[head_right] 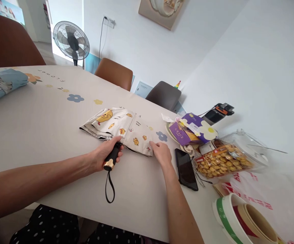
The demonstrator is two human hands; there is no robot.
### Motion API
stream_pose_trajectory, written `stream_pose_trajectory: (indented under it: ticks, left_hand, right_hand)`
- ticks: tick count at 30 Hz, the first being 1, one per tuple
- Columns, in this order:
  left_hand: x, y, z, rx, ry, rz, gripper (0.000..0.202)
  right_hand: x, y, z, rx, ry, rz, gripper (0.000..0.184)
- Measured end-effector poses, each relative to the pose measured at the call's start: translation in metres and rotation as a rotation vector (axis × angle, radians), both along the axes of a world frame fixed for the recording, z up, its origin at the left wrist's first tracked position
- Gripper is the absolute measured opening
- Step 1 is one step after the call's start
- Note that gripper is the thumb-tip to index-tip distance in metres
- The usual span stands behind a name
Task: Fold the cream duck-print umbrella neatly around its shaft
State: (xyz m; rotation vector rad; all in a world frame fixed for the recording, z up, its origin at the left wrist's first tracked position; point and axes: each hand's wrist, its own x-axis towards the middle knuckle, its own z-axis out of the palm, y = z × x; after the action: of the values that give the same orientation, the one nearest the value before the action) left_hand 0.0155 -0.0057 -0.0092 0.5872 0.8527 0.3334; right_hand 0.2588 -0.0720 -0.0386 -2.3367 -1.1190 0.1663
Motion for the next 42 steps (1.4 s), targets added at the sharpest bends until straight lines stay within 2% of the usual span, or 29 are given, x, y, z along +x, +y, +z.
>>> stream_pose_trajectory:
  ticks: [3, 6, 10, 12, 15, 18, 21, 23, 25, 28, 31, 34, 37, 42]
  left_hand:
    - [0.000, -0.001, 0.001, 0.009, -0.009, 0.028, 0.025]
    - [0.001, -0.001, -0.001, 0.004, 0.024, -0.015, 0.029]
    - [0.001, -0.001, -0.001, 0.006, 0.008, 0.015, 0.027]
    - [0.001, -0.001, 0.000, 0.011, 0.025, 0.002, 0.028]
    - [0.000, 0.000, 0.000, 0.014, 0.056, -0.057, 0.033]
    - [-0.001, 0.000, 0.001, 0.013, 0.064, -0.068, 0.034]
    - [0.000, -0.001, 0.002, 0.015, 0.062, -0.060, 0.032]
    - [0.000, 0.000, 0.001, 0.015, 0.057, -0.063, 0.032]
    - [0.000, 0.001, -0.001, 0.012, 0.050, -0.071, 0.033]
    - [0.001, 0.002, -0.004, 0.012, 0.045, -0.075, 0.034]
    - [0.001, 0.001, -0.004, 0.016, 0.043, -0.054, 0.032]
    - [0.000, 0.000, 0.000, 0.011, 0.038, -0.031, 0.030]
    - [0.000, 0.000, 0.004, 0.001, 0.021, -0.015, 0.026]
    - [0.000, -0.001, 0.007, 0.002, -0.002, -0.010, 0.025]
  right_hand:
    - [-0.005, 0.000, 0.002, 0.084, 0.157, -0.008, 0.029]
    - [-0.011, -0.002, 0.006, 0.305, 0.342, -0.060, 0.023]
    - [-0.018, -0.004, 0.013, 0.629, 0.537, -0.078, 0.016]
    - [-0.020, -0.004, 0.017, 0.716, 0.586, -0.057, 0.013]
    - [-0.023, -0.003, 0.021, 0.715, 0.706, -0.047, 0.015]
    - [-0.027, -0.004, 0.025, 0.653, 0.925, -0.088, 0.014]
    - [-0.032, -0.008, 0.025, 0.489, 1.130, -0.062, 0.017]
    - [-0.034, -0.009, 0.022, 0.354, 1.170, 0.013, 0.017]
    - [-0.035, -0.009, 0.021, 0.308, 1.153, 0.043, 0.015]
    - [-0.033, -0.005, 0.024, 0.475, 1.119, -0.017, 0.011]
    - [-0.032, -0.001, 0.035, 0.626, 1.139, -0.057, 0.009]
    - [-0.036, 0.004, 0.049, 0.638, 1.195, -0.077, 0.013]
    - [-0.042, 0.015, 0.065, 0.636, 1.200, -0.090, 0.009]
    - [-0.060, 0.043, 0.086, 0.612, 1.156, 0.034, 0.002]
